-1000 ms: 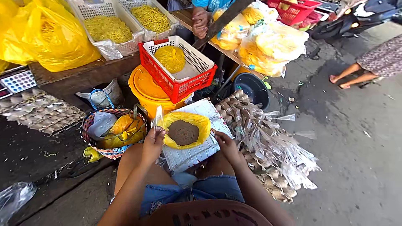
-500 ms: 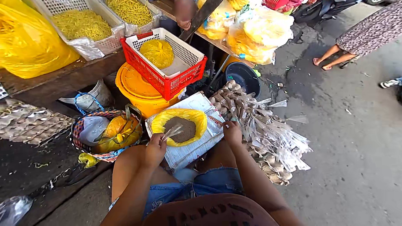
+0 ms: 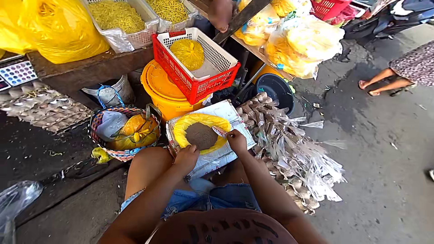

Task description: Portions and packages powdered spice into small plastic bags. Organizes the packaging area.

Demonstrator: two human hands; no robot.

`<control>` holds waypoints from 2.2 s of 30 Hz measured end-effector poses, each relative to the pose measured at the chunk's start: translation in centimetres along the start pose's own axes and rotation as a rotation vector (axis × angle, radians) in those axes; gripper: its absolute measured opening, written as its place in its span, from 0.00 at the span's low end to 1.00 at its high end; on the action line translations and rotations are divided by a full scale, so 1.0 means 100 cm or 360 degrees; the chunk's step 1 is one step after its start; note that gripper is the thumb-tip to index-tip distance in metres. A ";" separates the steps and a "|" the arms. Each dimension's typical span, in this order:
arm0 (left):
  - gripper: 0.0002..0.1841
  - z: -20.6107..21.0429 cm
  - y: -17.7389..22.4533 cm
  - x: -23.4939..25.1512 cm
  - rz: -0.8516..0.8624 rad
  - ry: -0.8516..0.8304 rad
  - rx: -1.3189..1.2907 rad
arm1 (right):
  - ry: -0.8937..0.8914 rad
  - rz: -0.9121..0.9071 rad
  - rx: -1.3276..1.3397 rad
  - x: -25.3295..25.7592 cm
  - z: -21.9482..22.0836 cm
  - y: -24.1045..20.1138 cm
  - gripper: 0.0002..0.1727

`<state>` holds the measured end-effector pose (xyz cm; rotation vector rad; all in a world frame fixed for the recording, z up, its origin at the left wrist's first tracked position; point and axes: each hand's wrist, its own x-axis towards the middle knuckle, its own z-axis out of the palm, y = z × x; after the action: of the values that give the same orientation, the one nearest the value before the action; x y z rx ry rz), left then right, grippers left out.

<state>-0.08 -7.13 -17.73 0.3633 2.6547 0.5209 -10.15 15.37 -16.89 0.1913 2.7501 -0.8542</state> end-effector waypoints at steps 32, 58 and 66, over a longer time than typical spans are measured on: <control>0.22 0.001 -0.064 0.005 -0.0260 0.0732 -0.0460 | -0.0270 0.0113 0.0526 -0.010 0.024 0.008 0.14; 0.26 -0.003 -0.055 0.012 -0.0352 0.0672 -0.0539 | -0.0551 -0.0608 0.0146 -0.006 0.002 -0.070 0.16; 0.18 -0.003 -0.054 0.012 -0.0365 0.0794 -0.0680 | 0.0275 -0.1547 -0.0203 -0.035 -0.003 -0.096 0.15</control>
<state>-2.20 -11.73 -20.07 -0.2276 2.8777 1.1994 -8.77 7.50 -10.50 -1.2295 2.9861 -0.8532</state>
